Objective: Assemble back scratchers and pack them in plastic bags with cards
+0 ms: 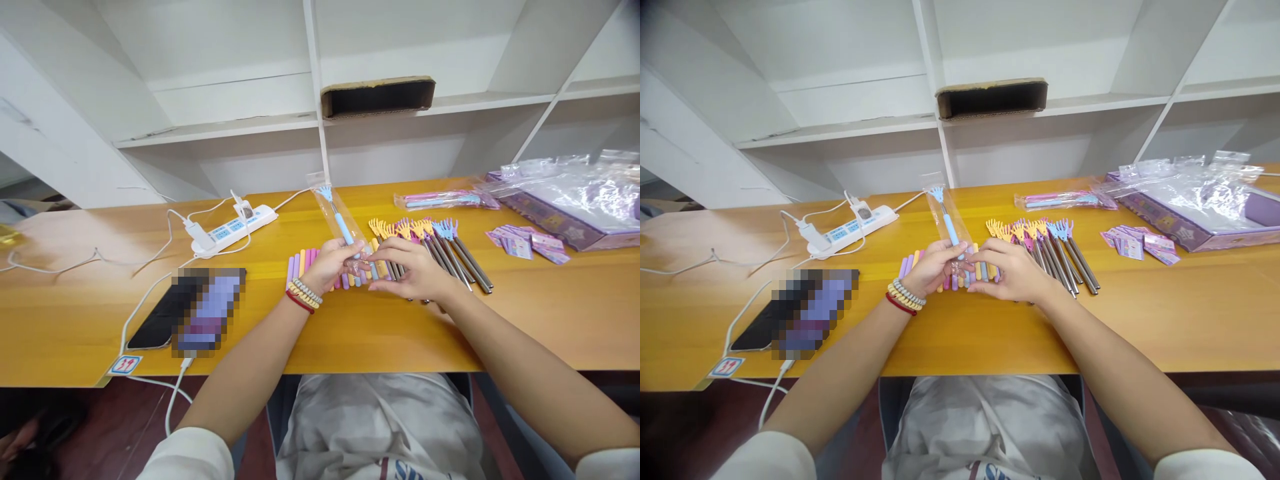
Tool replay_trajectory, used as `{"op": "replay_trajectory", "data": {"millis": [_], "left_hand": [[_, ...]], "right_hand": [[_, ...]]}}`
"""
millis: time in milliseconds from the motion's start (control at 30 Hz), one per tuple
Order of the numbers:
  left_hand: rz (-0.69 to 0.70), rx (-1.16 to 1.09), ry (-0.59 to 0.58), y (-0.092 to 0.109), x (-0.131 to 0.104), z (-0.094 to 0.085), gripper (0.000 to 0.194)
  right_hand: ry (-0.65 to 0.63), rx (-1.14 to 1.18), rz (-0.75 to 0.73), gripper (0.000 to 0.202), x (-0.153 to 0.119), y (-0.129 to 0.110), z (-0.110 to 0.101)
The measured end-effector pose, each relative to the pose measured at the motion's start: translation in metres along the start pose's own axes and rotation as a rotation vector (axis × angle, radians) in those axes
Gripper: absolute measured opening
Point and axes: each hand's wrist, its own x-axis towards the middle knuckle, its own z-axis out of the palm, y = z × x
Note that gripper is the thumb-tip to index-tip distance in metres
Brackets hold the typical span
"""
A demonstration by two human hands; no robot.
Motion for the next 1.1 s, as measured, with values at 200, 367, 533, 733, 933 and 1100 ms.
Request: {"op": "replay_trajectory", "data": {"millis": [200,367,533,733,933,1100], "left_hand": [[-0.025,0.137,-0.059,-0.003,-0.003,0.002,0.032],[-0.022,0.161,-0.17,-0.007,-0.004,0.005,0.038],[-0.036,0.031,-0.246,-0.008,-0.003,0.009,0.044],[-0.04,0.062,-0.299,-0.004,-0.007,0.011,0.062],[0.068,0.285,-0.257,-0.001,-0.011,0.006,0.038],[0.089,0.311,-0.239,0.003,-0.014,0.005,0.045]], "right_hand": [[0.08,-0.003,0.053,0.009,0.002,0.0,0.002],[0.115,-0.043,0.085,0.01,0.002,0.0,0.004],[0.144,-0.098,0.104,0.011,0.0,0.003,0.007],[0.104,-0.105,0.116,0.013,-0.002,0.004,0.009],[0.172,-0.122,0.208,0.021,-0.002,0.004,0.009],[0.151,0.0,0.456,0.035,-0.001,0.004,0.009]]}}
